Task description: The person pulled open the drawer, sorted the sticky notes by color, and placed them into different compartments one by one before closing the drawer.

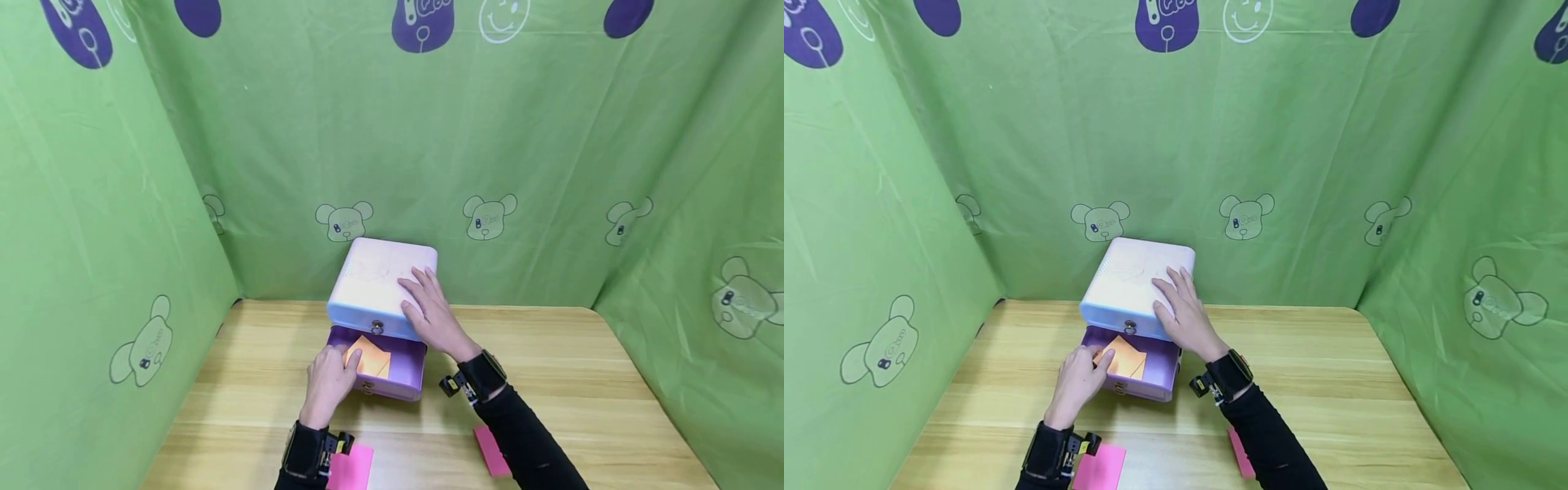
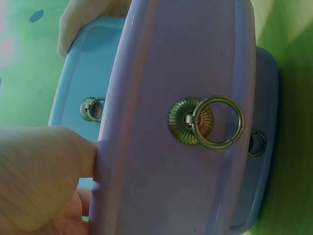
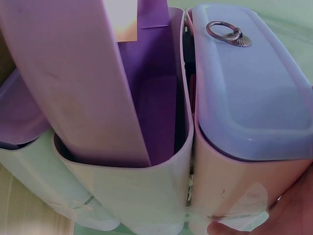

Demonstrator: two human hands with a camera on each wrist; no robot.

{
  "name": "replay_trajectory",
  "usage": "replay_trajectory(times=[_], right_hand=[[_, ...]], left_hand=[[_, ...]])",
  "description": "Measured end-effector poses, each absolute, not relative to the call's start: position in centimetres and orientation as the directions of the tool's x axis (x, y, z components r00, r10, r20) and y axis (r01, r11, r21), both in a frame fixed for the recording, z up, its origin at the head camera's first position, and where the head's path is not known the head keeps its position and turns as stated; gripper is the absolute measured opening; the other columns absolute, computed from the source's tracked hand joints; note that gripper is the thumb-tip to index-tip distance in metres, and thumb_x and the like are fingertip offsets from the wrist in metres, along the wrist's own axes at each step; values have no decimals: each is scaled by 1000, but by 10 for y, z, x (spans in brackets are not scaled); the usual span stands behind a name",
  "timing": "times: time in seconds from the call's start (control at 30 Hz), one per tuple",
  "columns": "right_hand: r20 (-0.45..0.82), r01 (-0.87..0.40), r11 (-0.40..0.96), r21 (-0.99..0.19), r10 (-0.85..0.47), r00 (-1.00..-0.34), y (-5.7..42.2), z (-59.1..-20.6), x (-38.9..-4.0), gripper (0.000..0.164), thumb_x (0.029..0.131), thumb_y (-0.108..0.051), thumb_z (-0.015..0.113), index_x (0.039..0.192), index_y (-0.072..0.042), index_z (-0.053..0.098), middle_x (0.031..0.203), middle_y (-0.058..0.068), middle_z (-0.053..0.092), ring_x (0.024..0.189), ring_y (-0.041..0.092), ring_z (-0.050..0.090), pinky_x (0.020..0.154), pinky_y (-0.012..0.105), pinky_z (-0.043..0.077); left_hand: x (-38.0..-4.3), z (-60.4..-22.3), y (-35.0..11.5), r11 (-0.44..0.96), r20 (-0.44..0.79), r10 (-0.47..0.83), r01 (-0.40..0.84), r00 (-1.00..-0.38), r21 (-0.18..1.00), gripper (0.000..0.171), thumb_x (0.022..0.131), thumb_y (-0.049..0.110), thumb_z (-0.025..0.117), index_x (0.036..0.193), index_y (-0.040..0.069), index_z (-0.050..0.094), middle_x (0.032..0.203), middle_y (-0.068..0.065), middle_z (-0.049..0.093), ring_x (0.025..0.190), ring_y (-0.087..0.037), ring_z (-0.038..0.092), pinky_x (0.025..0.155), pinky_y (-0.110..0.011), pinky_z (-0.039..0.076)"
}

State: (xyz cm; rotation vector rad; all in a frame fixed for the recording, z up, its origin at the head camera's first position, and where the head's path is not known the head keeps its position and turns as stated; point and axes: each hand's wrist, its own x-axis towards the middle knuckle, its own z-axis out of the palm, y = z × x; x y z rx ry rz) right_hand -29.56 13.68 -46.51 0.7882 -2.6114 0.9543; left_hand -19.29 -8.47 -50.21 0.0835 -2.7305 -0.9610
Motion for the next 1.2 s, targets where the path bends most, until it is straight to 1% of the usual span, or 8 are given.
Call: replay_trajectory(times=[0.03,0.17,0.27,0.4,0.63,0.93,1.07,1.2], right_hand=[[405,-569,637,-520,-403,-821,137,-465,-295,50,105,-33,44,153,-20,45,171,12,21,161,35,2,125,69,9],[408,-571,637,-518,-402,-820,137,-464,-295,49,105,-32,44,153,-20,45,170,13,21,161,36,3,125,70,10],[405,-569,638,-519,-403,-821,137,-465,-294,50,105,-33,44,153,-20,45,170,13,21,161,36,3,125,70,9],[400,-566,640,-520,-403,-823,137,-465,-294,50,105,-33,44,153,-20,45,171,13,21,161,35,2,125,70,9],[410,-576,633,-517,-408,-816,138,-464,-293,49,105,-33,44,152,-19,45,170,14,21,160,37,3,124,71,9],[412,-577,627,-522,-407,-815,138,-461,-293,49,105,-32,46,152,-19,45,170,14,21,161,37,3,125,70,9],[406,-572,632,-522,-406,-819,138,-460,-292,49,105,-32,46,152,-19,45,170,13,21,161,36,3,125,69,9],[407,-574,635,-517,-407,-818,138,-461,-292,49,105,-32,45,152,-19,45,170,14,21,160,37,3,125,70,9]], left_hand=[[-193,-502,-85,781,214,-136,29,-967,624,41,99,30,63,116,-7,71,109,-26,73,102,-43,70,88,-57,55],[-192,-502,-85,780,217,-138,29,-966,625,34,98,29,63,100,-3,72,96,-23,75,93,-41,72,80,-53,55],[-192,-502,-86,786,214,-135,27,-967,618,33,99,30,63,98,-2,72,92,-22,75,89,-40,72,76,-51,54],[-192,-504,-87,795,226,-126,38,-966,606,36,99,30,62,108,-3,72,101,-24,76,94,-43,72,80,-53,56],[-192,-505,-87,791,224,-105,55,-969,610,40,101,32,60,116,-3,70,110,-25,75,104,-44,70,88,-56,55],[-192,-507,-84,749,243,-108,82,-964,657,39,101,33,60,121,1,70,119,-19,74,113,-42,66,93,-59,52],[-191,-509,-83,744,319,-119,128,-940,656,33,98,29,65,116,3,71,115,-16,75,108,-38,67,87,-54,53],[-190,-510,-83,738,410,-142,179,-901,651,27,94,24,69,111,4,72,112,-14,75,100,-33,64,85,-47,50]])
